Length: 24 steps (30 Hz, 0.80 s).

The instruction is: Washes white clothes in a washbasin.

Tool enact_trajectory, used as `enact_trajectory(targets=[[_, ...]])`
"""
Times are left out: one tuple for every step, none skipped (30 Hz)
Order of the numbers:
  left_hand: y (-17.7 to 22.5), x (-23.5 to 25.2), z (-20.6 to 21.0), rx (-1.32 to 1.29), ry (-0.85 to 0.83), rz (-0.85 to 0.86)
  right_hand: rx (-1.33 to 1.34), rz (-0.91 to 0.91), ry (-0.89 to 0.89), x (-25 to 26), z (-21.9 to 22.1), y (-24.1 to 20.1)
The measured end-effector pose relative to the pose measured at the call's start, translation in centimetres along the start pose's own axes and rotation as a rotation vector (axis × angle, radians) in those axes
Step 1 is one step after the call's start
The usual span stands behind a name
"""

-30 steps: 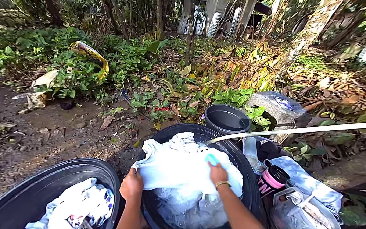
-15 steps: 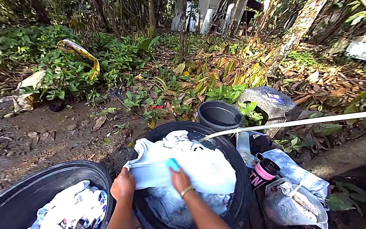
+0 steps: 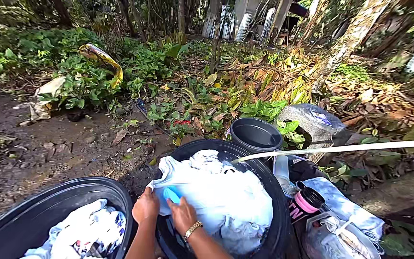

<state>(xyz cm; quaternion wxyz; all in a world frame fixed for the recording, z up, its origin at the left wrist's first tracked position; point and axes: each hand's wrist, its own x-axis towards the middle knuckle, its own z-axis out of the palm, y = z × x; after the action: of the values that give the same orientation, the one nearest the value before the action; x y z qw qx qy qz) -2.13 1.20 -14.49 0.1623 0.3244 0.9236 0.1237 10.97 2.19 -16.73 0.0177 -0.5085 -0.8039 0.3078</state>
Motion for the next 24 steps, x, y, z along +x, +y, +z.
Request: enact_trajectory(targets=[[-0.1, -0.1, -0.1, 0.010, -0.011, 0.005, -0.037, 0.040, -0.012, 0.3, 0.6, 2.0], [-0.2, -0.1, -0.1, 0.017, -0.017, 0.009, -0.062, 0.114, 0.019, 0.5, 0.4, 5.2], [-0.2, -0.1, -0.1, 0.015, -0.017, 0.011, -0.099, 0.198, 0.060, 0.6, -0.9, 9.0], [-0.2, -0.1, -0.1, 0.006, -0.012, 0.012, -0.136, 0.292, 0.100, 0.4, -2.6, 12.8], [-0.2, -0.1, 0.0, 0.001, -0.005, 0.013, -0.152, 0.402, 0.125, -0.1, -4.5, 16.2], [-0.1, -0.2, 0.1, -0.002, 0.003, 0.015, -0.154, 0.511, 0.147, -0.5, -6.3, 18.7], [0.0, -0.2, 0.1, -0.001, 0.011, 0.016, -0.148, 0.611, 0.174, -0.8, -7.7, 20.3], [-0.1, -0.1, 0.1, 0.004, 0.020, 0.016, -0.130, 0.690, 0.205, -0.9, -8.6, 20.8], [-0.1, 0.0, 0.1, 0.008, 0.029, 0.016, -0.098, 0.737, 0.233, -0.8, -9.4, 20.3], [0.0, 0.1, 0.2, 0.010, 0.032, 0.015, -0.060, 0.720, 0.265, -0.7, -9.7, 18.7], [0.0, 0.1, 0.2, 0.010, 0.030, 0.014, -0.026, 0.635, 0.277, -0.6, -9.5, 16.0], [0.0, -0.1, 0.3, 0.010, 0.029, 0.016, -0.004, 0.506, 0.270, -0.5, -8.6, 12.6], [0.0, 0.0, 0.3, 0.010, 0.033, 0.018, 0.019, 0.353, 0.260, -0.4, -7.2, 8.7], [0.1, 0.0, 0.2, 0.013, 0.036, 0.017, 0.043, 0.198, 0.228, -0.4, -5.3, 5.0], [0.0, 0.0, 0.2, 0.013, 0.040, 0.018, 0.054, 0.073, 0.152, -0.5, -3.2, 2.0], [-0.1, 0.0, 0.2, 0.007, 0.038, 0.018, 0.046, -0.014, 0.060, -0.7, -1.3, 0.2], [0.0, 0.0, 0.2, 0.008, 0.033, 0.018, 0.027, -0.050, -0.017, -0.6, 0.1, -0.3], [0.1, 0.0, 0.1, 0.011, 0.033, 0.021, 0.011, -0.048, -0.016, -0.3, 1.0, 0.8], [0.1, 0.0, 0.2, 0.016, 0.031, 0.025, -0.007, -0.008, 0.033, 0.0, 1.4, 3.2], [0.0, -0.1, 0.2, 0.021, 0.031, 0.032, -0.034, 0.064, 0.079, 0.3, 0.9, 6.4], [0.0, -0.2, 0.2, 0.025, 0.029, 0.040, -0.081, 0.147, 0.095, 0.5, -0.4, 9.8], [0.0, -0.2, 0.2, 0.029, 0.028, 0.048, -0.139, 0.235, 0.074, 0.5, -2.6, 12.7], [0.1, -0.2, 0.2, 0.035, 0.024, 0.055, -0.187, 0.326, 0.048, 0.5, -4.9, 14.9], [0.1, -0.3, 0.2, 0.038, 0.022, 0.062, -0.223, 0.414, 0.052, 0.2, -7.3, 16.5]])
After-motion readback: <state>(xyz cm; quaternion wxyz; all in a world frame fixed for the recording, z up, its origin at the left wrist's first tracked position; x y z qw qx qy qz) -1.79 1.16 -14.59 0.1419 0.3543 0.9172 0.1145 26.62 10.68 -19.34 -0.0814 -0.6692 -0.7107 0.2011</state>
